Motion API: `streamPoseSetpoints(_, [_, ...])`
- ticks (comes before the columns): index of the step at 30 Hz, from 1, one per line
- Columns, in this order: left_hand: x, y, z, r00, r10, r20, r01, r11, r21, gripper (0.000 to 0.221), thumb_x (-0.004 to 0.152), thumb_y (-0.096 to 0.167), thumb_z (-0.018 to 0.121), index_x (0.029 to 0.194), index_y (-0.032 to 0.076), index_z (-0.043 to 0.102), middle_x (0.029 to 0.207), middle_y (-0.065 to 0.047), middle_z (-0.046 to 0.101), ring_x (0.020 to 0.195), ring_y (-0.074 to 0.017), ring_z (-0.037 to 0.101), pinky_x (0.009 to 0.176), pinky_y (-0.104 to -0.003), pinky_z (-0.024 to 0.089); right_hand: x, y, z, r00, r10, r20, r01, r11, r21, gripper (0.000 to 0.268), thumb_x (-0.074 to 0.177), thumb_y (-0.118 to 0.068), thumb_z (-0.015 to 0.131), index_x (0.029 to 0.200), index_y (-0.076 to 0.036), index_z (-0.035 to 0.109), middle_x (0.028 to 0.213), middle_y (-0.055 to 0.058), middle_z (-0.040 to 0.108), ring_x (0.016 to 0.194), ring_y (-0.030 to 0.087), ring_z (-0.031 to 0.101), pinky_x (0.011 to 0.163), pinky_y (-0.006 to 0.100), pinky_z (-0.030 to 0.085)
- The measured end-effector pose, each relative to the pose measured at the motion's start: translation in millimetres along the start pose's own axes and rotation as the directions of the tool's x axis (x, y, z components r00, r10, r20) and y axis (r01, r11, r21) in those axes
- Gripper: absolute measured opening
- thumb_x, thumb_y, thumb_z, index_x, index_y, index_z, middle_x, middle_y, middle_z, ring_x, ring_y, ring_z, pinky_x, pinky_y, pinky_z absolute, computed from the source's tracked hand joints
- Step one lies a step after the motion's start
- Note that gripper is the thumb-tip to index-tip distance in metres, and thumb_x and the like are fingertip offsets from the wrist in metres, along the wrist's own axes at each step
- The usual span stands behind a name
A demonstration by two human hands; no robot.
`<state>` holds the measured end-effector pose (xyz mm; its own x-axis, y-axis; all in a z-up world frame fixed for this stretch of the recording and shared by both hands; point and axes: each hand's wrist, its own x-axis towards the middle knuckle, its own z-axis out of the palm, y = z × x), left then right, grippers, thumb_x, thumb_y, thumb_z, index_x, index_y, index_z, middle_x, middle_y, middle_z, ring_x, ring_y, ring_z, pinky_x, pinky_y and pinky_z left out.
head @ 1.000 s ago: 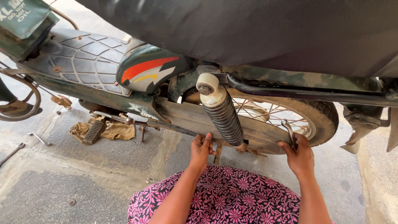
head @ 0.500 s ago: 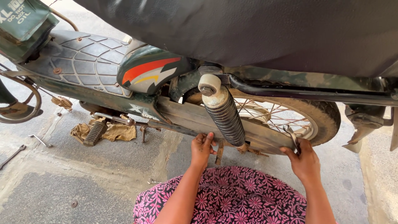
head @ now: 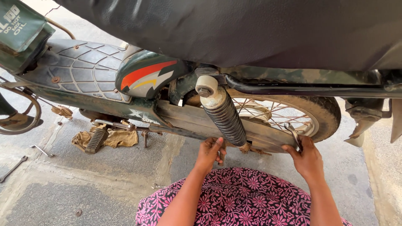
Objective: The person sits on the floor beside a motorcycle and works on the rear wheel and chain area. They use wrenches to loosen and turn bolts near the rear axle and chain sprocket, repositioning tools and holding the shock absorber while working by hand.
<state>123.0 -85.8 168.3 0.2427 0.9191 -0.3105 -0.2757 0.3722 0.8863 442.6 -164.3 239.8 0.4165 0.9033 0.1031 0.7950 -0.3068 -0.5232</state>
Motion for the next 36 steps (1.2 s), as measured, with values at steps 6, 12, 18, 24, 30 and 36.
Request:
streamPoseSetpoints(6, [-3.6,2.3,7.3,0.999,-0.035,0.018,0.034,0.999,0.009,0.038,0.097,0.038,0.068,0.092,0.001,0.063,0.061,-0.003,0.063,0.041,-0.0085,0.049,0.038,-0.024,0.043,0.8,-2.7,-1.8,0.999,0.032,0.024,-0.031,0.999,-0.016,0.065,0.083,-0.058,0.073,0.120,-0.005,0.064,0.113,0.015,0.069,0.099,0.039,0.068,0.080,0.050,0.053])
streamPoseSetpoints(12, [-18.4,25.3,2.0,0.967,-0.155,0.202,0.199,0.954,-0.224,0.034,0.102,0.037,0.067,0.092,0.006,0.058,0.055,0.004,0.047,0.040,-0.0053,0.038,0.041,-0.022,0.040,2.1,-7.1,-4.4,0.998,0.041,0.042,-0.039,0.999,-0.034,0.067,0.084,-0.059,0.072,0.122,-0.005,0.062,0.119,0.015,0.068,0.102,0.040,0.068,0.081,0.052,0.053])
streamPoseSetpoints(18, [-29.0,33.5,10.4,0.924,-0.174,0.339,0.281,0.913,-0.297,0.031,0.103,0.037,0.065,0.115,0.009,0.058,0.058,0.006,0.043,0.042,-0.0034,0.034,0.050,-0.023,0.047,-1.4,-10.7,-8.5,1.000,0.027,0.015,-0.026,0.999,-0.047,0.067,0.086,-0.057,0.070,0.126,-0.005,0.061,0.123,0.015,0.068,0.105,0.042,0.067,0.082,0.053,0.053])
streamPoseSetpoints(24, [-27.5,38.7,19.3,0.928,-0.185,0.322,0.286,0.910,-0.300,0.049,0.098,0.027,0.064,0.143,0.015,0.049,0.057,0.008,0.042,0.042,-0.0026,0.036,0.050,-0.025,0.052,-2.2,-11.6,-13.7,0.999,0.028,0.043,-0.024,0.997,-0.073,0.067,0.085,-0.058,0.070,0.126,-0.006,0.061,0.123,0.014,0.068,0.108,0.041,0.067,0.083,0.053,0.053])
streamPoseSetpoints(30, [-19.9,23.2,14.1,0.930,-0.175,0.324,0.279,0.908,-0.311,0.062,0.098,0.020,0.064,0.154,0.010,0.041,0.057,0.008,0.041,0.044,-0.0025,0.038,0.051,-0.027,0.055,-2.5,-14.3,-16.6,0.998,0.028,0.055,-0.023,0.997,-0.078,0.068,0.085,-0.059,0.070,0.128,-0.006,0.061,0.125,0.015,0.068,0.109,0.041,0.067,0.083,0.053,0.053])
streamPoseSetpoints(36, [-19.2,27.0,15.7,0.932,-0.177,0.317,0.274,0.916,-0.294,0.063,0.097,0.019,0.065,0.154,0.009,0.039,0.057,0.008,0.040,0.043,-0.0025,0.038,0.051,-0.027,0.055,0.0,-14.2,-15.9,0.996,0.049,0.071,-0.043,0.996,-0.079,0.068,0.084,-0.059,0.070,0.128,-0.007,0.061,0.125,0.014,0.068,0.110,0.041,0.067,0.084,0.053,0.053])
